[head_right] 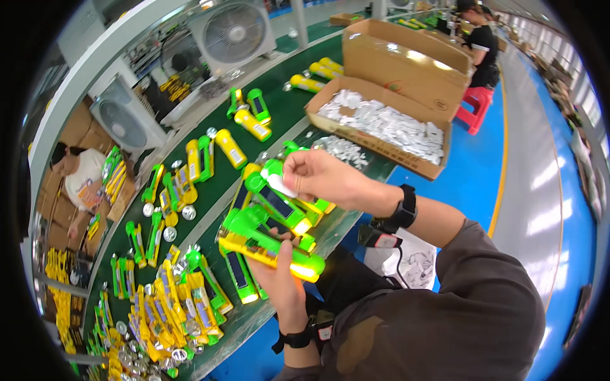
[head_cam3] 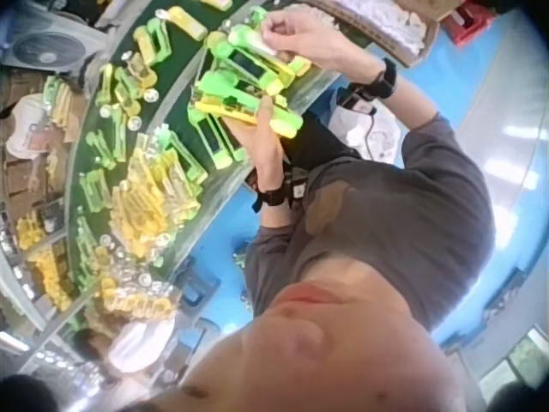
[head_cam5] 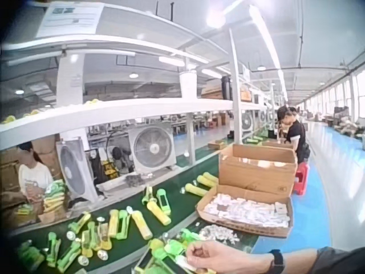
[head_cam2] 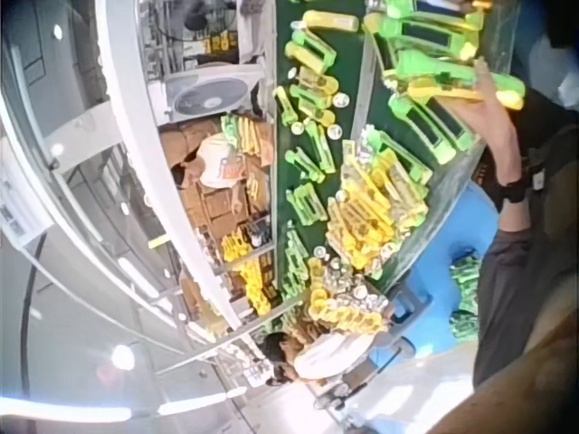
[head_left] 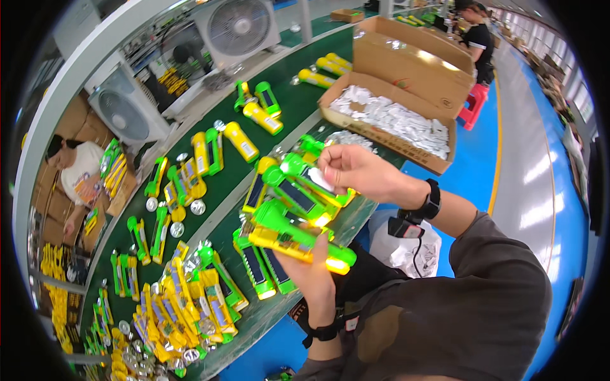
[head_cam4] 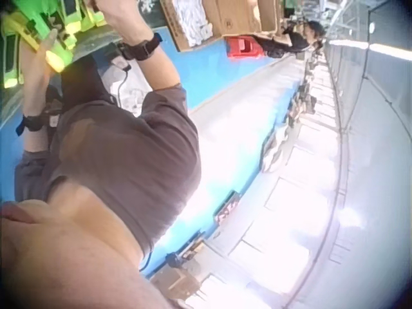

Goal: Assemble green and yellow solar-powered flashlights on a factory assembly line.

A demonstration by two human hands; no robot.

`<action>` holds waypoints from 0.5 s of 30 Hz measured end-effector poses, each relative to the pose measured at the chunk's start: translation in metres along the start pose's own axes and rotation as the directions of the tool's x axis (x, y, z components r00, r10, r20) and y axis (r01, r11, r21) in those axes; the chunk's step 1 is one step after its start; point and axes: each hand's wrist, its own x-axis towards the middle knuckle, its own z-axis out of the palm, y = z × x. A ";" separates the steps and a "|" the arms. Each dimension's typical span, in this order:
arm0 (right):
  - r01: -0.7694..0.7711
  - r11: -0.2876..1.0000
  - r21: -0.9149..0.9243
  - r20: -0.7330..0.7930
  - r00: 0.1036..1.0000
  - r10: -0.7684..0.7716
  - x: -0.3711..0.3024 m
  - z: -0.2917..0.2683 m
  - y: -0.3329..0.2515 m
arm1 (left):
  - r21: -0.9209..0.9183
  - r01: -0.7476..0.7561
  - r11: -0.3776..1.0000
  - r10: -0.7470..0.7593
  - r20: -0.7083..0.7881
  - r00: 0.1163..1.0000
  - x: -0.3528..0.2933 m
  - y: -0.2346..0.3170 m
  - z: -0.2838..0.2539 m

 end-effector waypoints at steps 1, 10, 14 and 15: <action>-0.045 0.997 0.055 0.037 0.998 0.043 0.003 0.015 0.000 | 0.019 -0.028 0.999 0.028 -0.016 0.999 0.004 -0.001 -0.003; 0.225 0.871 -0.436 0.256 0.959 -0.120 0.011 0.077 -0.005 | 0.222 -0.175 0.959 0.199 -0.093 0.975 0.018 -0.002 -0.019; 0.309 0.711 -0.632 0.149 0.948 -0.280 0.006 0.101 0.013 | 0.400 -0.179 0.899 0.253 -0.141 0.957 0.017 0.000 -0.019; 0.276 0.726 -0.630 0.097 0.955 -0.279 0.006 0.105 0.014 | 0.389 -0.205 0.898 0.280 -0.147 0.949 0.017 0.000 -0.018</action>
